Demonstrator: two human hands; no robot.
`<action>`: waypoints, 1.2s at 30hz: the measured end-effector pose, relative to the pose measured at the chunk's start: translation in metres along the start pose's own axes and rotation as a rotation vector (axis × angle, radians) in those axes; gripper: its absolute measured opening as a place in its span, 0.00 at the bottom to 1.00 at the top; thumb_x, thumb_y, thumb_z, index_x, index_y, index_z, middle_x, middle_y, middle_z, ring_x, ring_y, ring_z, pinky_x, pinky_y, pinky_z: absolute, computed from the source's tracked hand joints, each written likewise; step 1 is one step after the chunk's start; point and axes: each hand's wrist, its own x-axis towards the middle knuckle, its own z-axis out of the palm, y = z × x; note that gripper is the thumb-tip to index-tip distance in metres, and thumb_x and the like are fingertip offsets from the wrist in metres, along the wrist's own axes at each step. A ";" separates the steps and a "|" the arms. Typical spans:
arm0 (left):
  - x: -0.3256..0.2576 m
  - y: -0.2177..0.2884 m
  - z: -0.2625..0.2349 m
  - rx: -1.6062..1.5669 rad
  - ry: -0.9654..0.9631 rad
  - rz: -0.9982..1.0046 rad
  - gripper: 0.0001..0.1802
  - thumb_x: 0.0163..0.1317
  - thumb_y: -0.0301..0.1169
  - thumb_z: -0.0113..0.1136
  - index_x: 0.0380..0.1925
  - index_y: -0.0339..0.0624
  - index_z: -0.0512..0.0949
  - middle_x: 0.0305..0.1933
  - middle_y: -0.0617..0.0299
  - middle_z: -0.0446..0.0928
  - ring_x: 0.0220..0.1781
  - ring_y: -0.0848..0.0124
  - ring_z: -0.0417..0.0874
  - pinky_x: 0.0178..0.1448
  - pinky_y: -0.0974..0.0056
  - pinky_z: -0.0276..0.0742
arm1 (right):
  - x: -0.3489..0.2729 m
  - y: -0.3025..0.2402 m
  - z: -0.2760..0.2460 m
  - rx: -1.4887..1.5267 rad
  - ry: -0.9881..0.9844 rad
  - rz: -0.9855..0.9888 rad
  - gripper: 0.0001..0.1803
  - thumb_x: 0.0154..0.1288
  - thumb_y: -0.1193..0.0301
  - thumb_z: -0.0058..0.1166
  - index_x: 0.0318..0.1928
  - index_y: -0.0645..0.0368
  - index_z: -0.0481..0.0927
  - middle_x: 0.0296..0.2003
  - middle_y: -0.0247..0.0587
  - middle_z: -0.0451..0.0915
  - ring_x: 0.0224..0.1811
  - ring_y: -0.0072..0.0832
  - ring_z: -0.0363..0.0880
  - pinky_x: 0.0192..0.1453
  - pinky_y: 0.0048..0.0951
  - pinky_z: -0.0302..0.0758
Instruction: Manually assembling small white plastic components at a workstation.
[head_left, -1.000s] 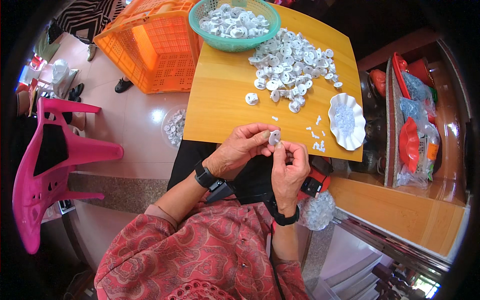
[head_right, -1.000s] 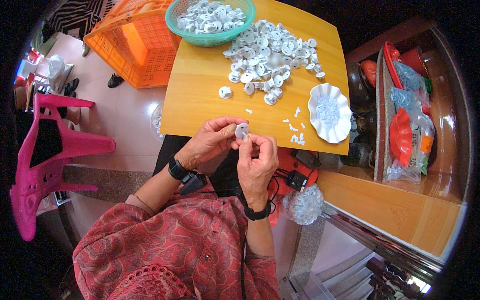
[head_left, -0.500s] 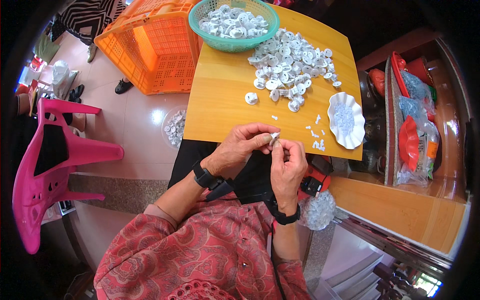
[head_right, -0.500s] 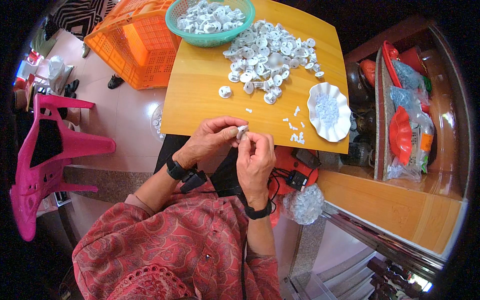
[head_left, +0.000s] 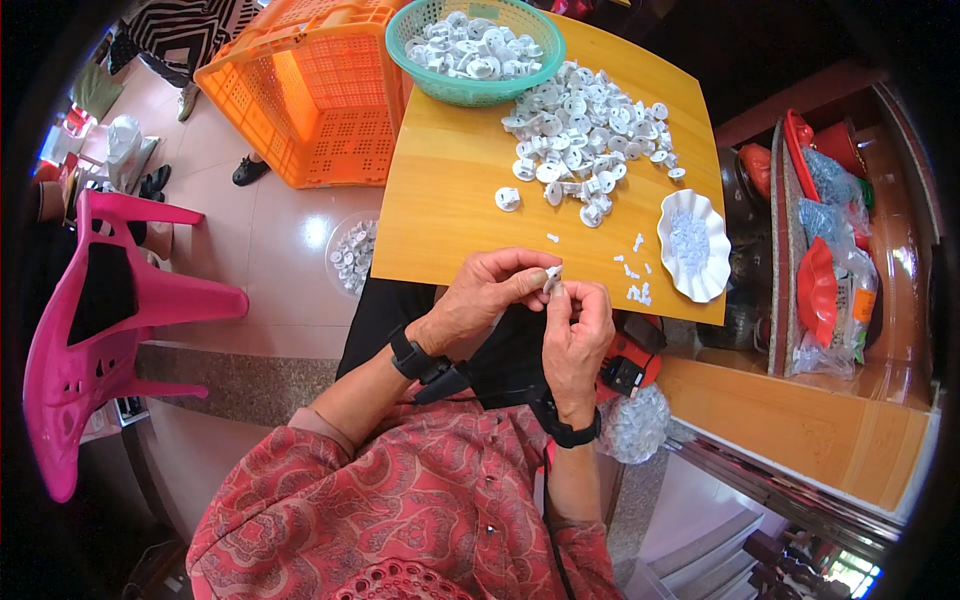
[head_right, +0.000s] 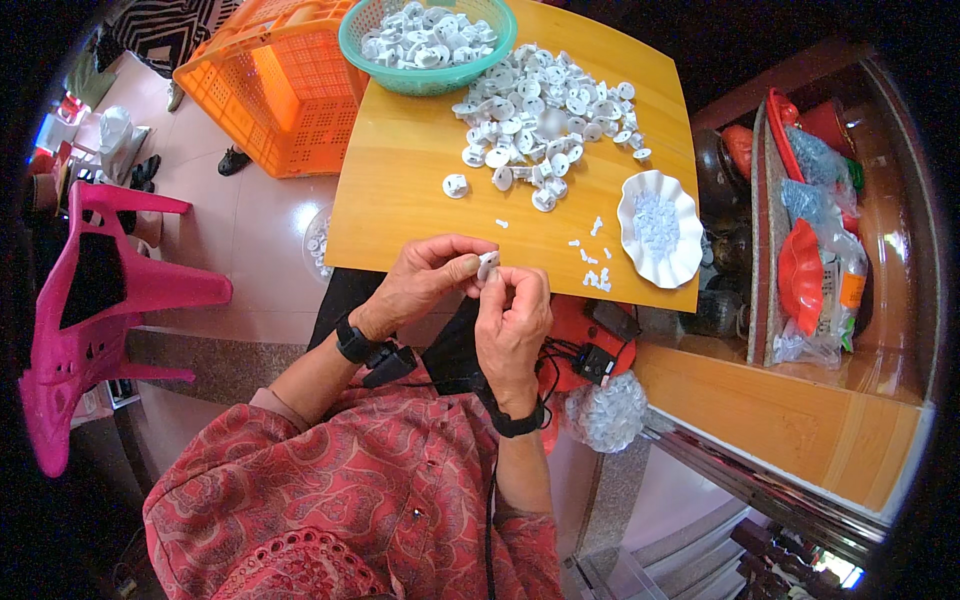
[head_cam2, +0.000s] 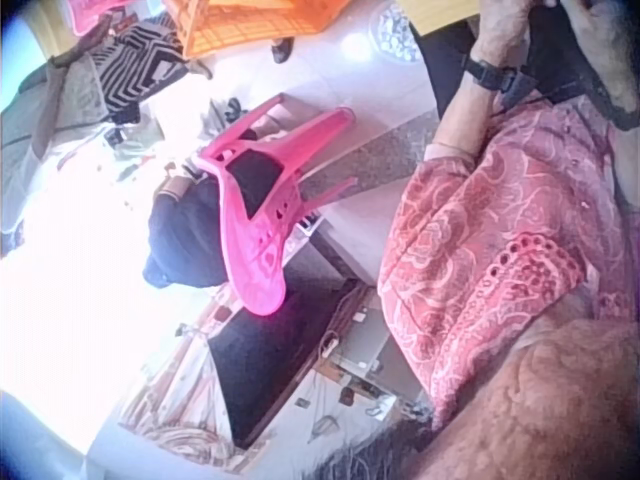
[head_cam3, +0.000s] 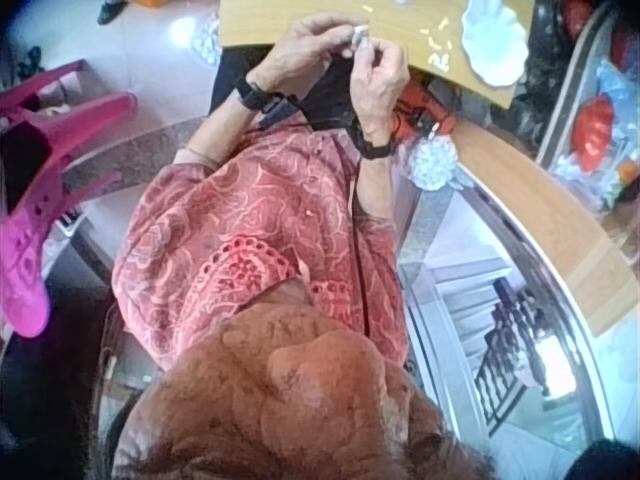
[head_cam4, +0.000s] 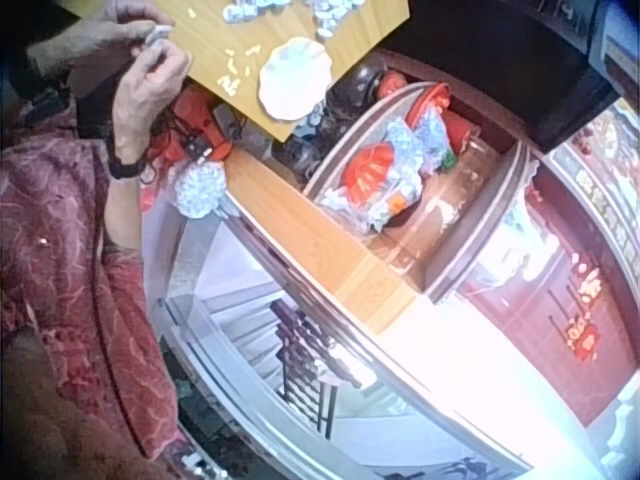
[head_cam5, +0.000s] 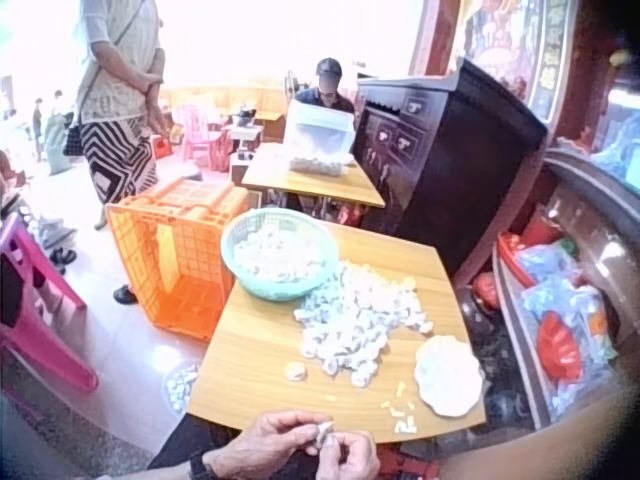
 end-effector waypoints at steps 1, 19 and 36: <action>0.000 0.000 0.000 0.009 0.007 0.002 0.15 0.72 0.29 0.55 0.55 0.34 0.78 0.45 0.61 0.82 0.40 0.77 0.82 0.47 0.71 0.82 | 0.001 -0.001 0.000 -0.005 -0.004 -0.020 0.05 0.68 0.77 0.54 0.37 0.63 0.72 0.33 0.46 0.76 0.34 0.40 0.79 0.39 0.40 0.75; -0.003 -0.005 0.005 -0.062 0.067 0.021 0.14 0.70 0.30 0.59 0.51 0.35 0.80 0.42 0.62 0.82 0.39 0.78 0.81 0.46 0.72 0.80 | -0.003 0.003 0.002 0.020 -0.025 0.051 0.06 0.68 0.76 0.53 0.36 0.64 0.71 0.33 0.49 0.76 0.34 0.43 0.78 0.39 0.42 0.73; -0.005 -0.006 0.006 -0.131 0.078 0.041 0.14 0.70 0.30 0.59 0.52 0.36 0.80 0.41 0.62 0.82 0.37 0.79 0.81 0.45 0.73 0.81 | -0.003 -0.006 0.003 0.177 -0.033 0.173 0.06 0.69 0.75 0.53 0.36 0.64 0.71 0.31 0.45 0.79 0.30 0.35 0.82 0.35 0.36 0.77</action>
